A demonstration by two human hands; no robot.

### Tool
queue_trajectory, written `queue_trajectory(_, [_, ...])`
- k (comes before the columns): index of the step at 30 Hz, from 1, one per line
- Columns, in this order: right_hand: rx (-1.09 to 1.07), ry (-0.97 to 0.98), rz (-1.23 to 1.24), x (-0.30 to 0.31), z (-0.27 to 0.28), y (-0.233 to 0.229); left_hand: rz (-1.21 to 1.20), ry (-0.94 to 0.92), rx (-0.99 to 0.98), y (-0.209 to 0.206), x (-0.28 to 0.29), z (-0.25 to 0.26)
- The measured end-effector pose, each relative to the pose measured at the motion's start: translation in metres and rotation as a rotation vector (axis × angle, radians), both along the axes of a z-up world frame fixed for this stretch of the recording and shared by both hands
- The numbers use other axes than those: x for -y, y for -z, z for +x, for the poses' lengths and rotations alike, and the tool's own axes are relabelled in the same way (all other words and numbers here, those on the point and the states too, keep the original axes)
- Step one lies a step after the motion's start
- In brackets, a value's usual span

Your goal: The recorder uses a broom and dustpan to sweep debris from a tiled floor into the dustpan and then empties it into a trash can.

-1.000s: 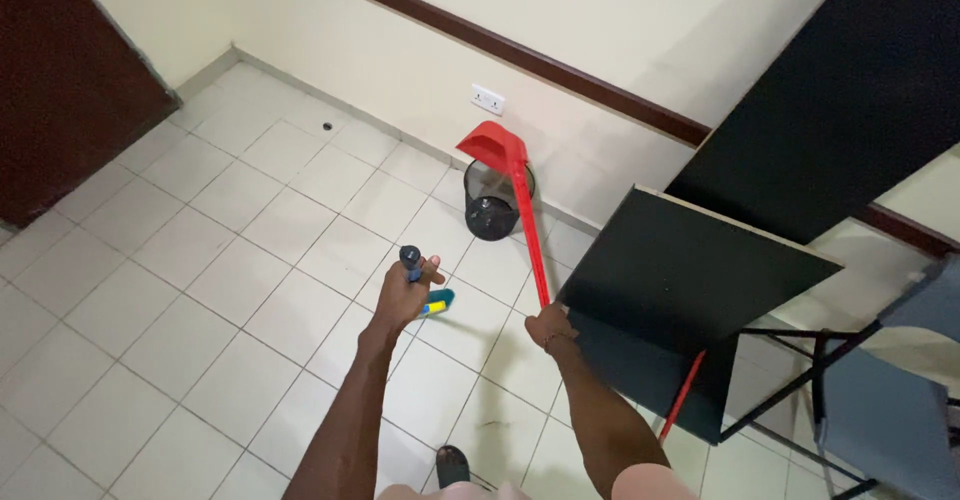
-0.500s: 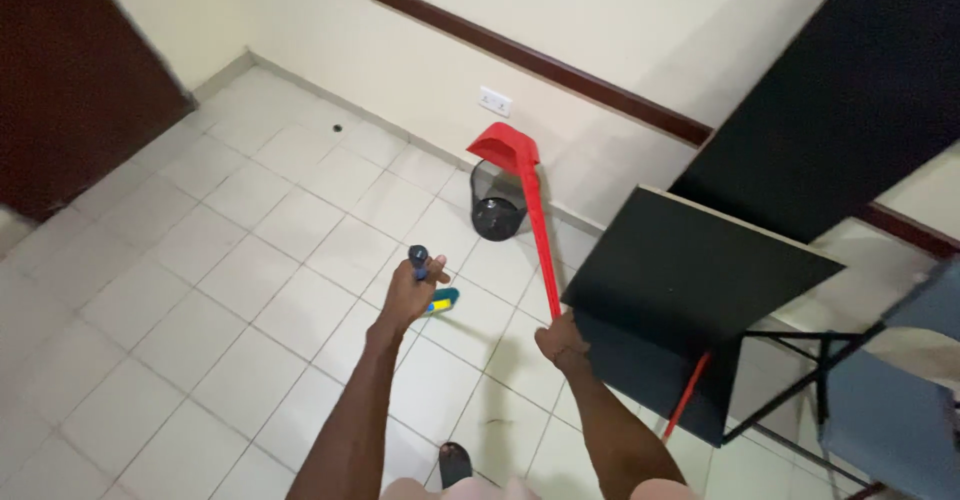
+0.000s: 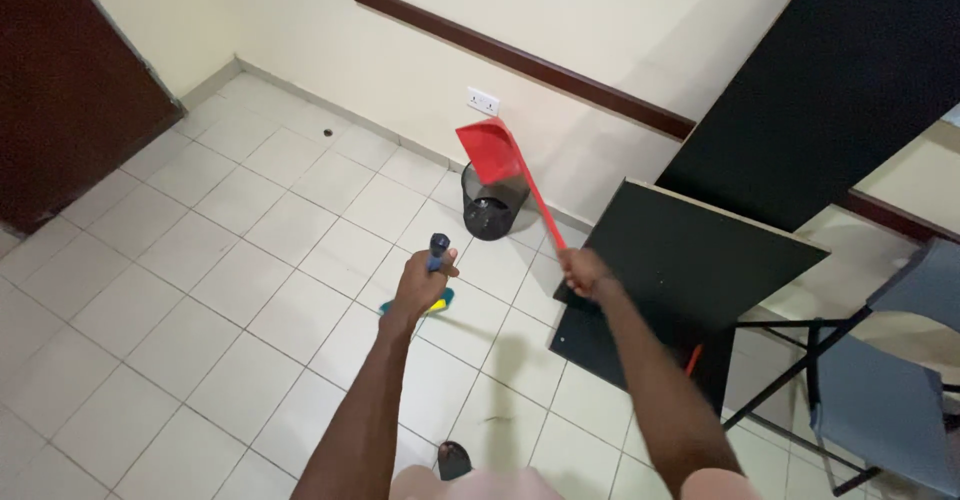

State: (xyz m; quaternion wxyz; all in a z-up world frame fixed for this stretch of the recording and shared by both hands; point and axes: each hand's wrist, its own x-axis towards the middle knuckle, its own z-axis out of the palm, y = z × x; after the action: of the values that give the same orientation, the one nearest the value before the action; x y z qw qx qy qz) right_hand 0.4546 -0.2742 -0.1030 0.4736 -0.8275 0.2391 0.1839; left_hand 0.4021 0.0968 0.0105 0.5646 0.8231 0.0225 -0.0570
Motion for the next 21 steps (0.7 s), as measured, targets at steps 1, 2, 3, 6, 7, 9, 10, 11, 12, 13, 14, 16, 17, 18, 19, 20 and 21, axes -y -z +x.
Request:
queue_trajectory(1, [-0.014,0.028,0.092,-0.004,-0.003,-0.052,0.007,0.014,0.018,0.000,0.000,0.003])
queue_trajectory(2, [-0.036,0.056,0.183,-0.011,-0.007,-0.109,0.013,0.027,0.029,0.002,0.001,0.003])
queue_trajectory(3, [-0.040,0.057,0.183,-0.004,-0.005,-0.139,0.013,0.027,0.025,0.004,0.001,0.005])
queue_trajectory(6, [-0.048,0.020,0.012,0.012,-0.001,-0.221,0.035,0.034,-0.007,0.012,0.002,0.011])
queue_trajectory(7, [-0.075,0.036,0.026,0.016,-0.001,-0.242,0.044,0.023,-0.006,0.012,0.001,0.011])
queue_trajectory(9, [-0.106,0.051,0.041,0.022,0.000,-0.267,0.054,0.010,-0.010,0.011,-0.002,0.008])
queue_trajectory(10, [-0.143,0.026,0.012,0.025,0.002,-0.271,0.053,0.004,-0.001,0.009,-0.004,0.008])
queue_trajectory(11, [-0.180,0.000,-0.016,0.029,0.005,-0.274,0.051,-0.002,0.008,0.008,-0.006,0.009])
queue_trajectory(12, [-0.183,-0.005,-0.014,0.034,0.005,-0.253,0.054,-0.007,0.004,0.012,-0.008,0.007])
queue_trajectory(13, [-0.167,-0.037,-0.016,0.040,0.005,-0.233,0.040,-0.009,0.010,0.015,-0.010,0.006])
queue_trajectory(14, [-0.145,-0.074,-0.016,0.045,0.011,-0.214,0.026,-0.017,0.022,0.018,-0.012,0.008])
queue_trajectory(16, [-0.215,0.072,0.068,0.029,-0.002,-0.185,0.044,-0.030,0.026,0.014,-0.020,0.008])
queue_trajectory(17, [-0.287,0.231,0.149,0.022,-0.009,-0.171,0.058,-0.031,0.027,0.012,-0.024,0.008])
queue_trajectory(18, [-0.281,0.224,0.149,0.028,-0.005,-0.135,0.058,-0.037,0.034,0.012,-0.026,0.010])
queue_trajectory(19, [-0.317,0.218,0.221,0.035,-0.001,-0.099,0.062,-0.031,0.036,0.012,-0.028,0.012])
queue_trajectory(20, [-0.359,0.212,0.288,0.044,0.000,-0.063,0.063,-0.025,0.031,0.014,-0.028,0.011])
queue_trajectory(21, [-0.359,0.207,0.284,0.046,0.003,-0.046,0.060,-0.031,0.032,0.011,-0.027,0.011])
